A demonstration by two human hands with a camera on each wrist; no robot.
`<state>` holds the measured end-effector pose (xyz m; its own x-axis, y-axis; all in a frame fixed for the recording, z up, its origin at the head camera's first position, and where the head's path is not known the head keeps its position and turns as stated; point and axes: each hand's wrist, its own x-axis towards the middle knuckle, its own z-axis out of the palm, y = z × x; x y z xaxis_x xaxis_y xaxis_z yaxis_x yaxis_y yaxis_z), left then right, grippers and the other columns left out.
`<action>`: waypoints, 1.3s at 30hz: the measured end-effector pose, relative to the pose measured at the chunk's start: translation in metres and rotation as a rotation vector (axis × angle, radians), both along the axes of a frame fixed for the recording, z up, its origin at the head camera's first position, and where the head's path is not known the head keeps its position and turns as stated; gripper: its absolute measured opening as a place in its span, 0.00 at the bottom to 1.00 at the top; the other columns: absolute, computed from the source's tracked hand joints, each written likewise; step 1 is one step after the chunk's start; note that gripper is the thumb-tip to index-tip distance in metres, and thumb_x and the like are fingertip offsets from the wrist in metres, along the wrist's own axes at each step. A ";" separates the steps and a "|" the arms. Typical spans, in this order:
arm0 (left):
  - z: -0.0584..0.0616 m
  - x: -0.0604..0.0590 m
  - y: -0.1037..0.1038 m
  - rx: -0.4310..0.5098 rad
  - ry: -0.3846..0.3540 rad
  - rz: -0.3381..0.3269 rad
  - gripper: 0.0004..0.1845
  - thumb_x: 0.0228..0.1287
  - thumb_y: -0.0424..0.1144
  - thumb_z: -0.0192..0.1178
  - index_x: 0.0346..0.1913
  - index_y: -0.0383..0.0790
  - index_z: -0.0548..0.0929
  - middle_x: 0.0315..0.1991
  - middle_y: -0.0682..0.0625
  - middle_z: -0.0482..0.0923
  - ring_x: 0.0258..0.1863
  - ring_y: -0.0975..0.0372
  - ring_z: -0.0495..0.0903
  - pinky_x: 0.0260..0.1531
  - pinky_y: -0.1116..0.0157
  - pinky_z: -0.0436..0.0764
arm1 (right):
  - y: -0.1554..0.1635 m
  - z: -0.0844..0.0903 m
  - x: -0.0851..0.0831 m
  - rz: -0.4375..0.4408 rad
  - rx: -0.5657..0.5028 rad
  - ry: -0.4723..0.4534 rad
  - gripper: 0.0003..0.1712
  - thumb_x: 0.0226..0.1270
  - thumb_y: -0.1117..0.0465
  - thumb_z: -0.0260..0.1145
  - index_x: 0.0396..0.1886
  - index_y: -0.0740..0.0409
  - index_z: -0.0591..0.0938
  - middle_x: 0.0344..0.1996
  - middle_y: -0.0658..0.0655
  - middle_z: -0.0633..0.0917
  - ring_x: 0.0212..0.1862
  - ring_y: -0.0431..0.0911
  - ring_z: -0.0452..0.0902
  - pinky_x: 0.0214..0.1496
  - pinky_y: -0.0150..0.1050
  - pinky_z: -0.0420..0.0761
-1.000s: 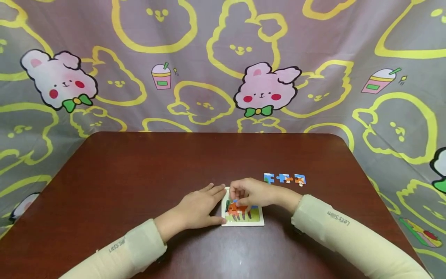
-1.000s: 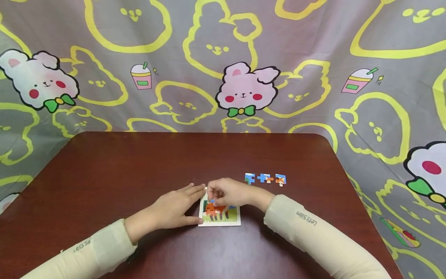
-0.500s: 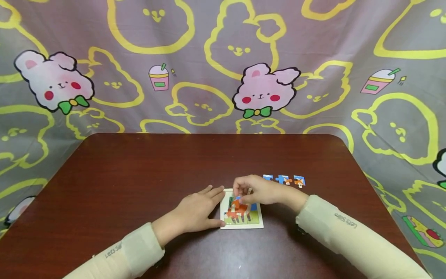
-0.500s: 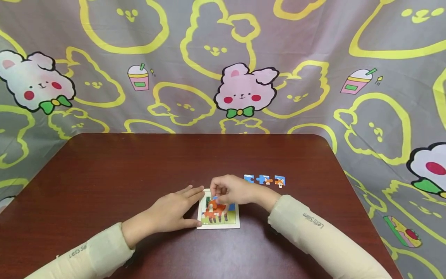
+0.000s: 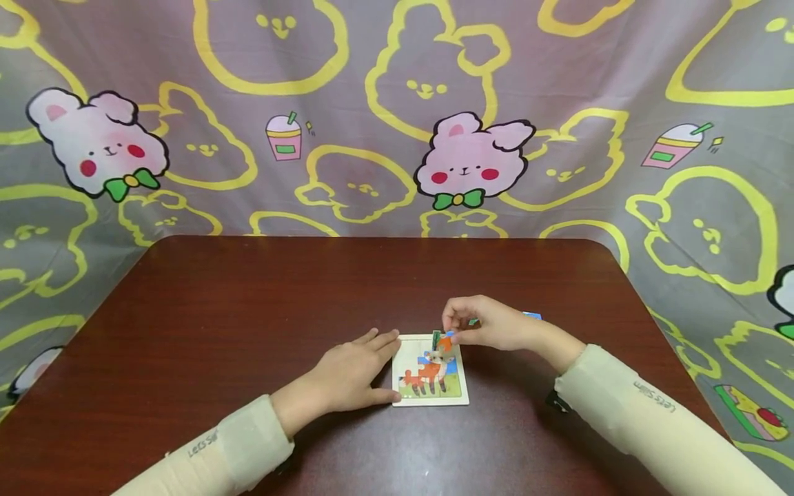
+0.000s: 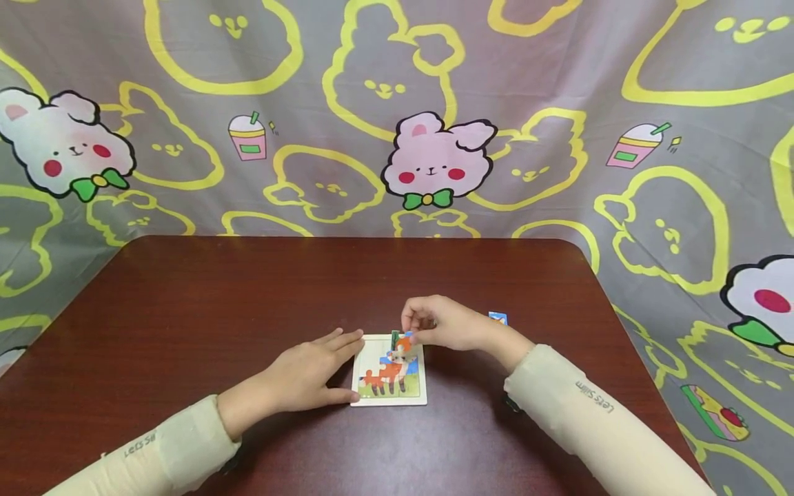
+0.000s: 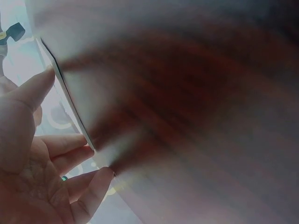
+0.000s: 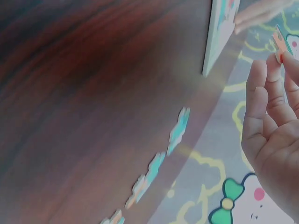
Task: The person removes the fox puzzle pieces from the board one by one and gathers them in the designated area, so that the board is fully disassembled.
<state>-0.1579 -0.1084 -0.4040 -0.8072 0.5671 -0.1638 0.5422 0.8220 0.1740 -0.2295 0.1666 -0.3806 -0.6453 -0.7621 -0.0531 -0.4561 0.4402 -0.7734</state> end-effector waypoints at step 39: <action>-0.001 0.002 -0.002 0.004 0.013 -0.004 0.46 0.59 0.66 0.63 0.73 0.40 0.68 0.76 0.48 0.62 0.73 0.48 0.65 0.62 0.49 0.76 | 0.051 -0.018 -0.001 -0.122 0.098 -0.095 0.06 0.62 0.74 0.66 0.35 0.63 0.79 0.23 0.54 0.80 0.25 0.43 0.73 0.27 0.31 0.73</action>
